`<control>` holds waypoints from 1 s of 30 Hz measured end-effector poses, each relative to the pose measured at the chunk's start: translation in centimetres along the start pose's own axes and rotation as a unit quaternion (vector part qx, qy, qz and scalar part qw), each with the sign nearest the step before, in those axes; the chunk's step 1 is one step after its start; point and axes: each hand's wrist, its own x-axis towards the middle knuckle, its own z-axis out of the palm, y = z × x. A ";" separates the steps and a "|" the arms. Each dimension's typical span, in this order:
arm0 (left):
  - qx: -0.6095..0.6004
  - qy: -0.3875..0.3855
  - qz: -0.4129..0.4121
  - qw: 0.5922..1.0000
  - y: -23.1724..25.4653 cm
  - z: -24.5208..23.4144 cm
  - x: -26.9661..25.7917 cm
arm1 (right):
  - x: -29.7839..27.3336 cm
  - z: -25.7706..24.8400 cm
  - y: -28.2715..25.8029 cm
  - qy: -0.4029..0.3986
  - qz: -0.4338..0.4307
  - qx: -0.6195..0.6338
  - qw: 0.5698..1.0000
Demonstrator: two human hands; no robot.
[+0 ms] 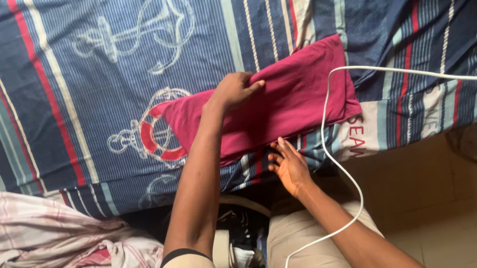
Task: The person folds a pink t-shirt and a blue t-shirt on a bed. They smooth the fabric and fold the sleeves and body of each shirt into a compact rectangle.
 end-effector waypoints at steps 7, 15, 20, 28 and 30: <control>-0.228 -0.047 -0.040 0.972 5.0 -2.7 -3.4 | -2.3 3.7 -2.9 -0.076 -0.006 0.000 0.997; -0.428 0.011 -0.066 0.901 13.2 -9.8 -9.7 | -3.7 7.5 -6.6 -0.167 -0.067 0.065 0.982; -0.561 0.061 -0.055 0.823 16.1 -13.3 -13.5 | -1.6 8.9 -11.9 -0.197 -0.045 0.037 0.979; -0.585 0.191 -0.135 0.777 17.0 -12.0 -19.7 | -9.1 15.2 -18.4 -0.285 -0.004 -0.124 0.951; -0.565 0.181 -0.187 0.783 15.9 -10.3 -19.9 | -9.7 16.0 -18.8 -0.243 0.046 -0.193 0.949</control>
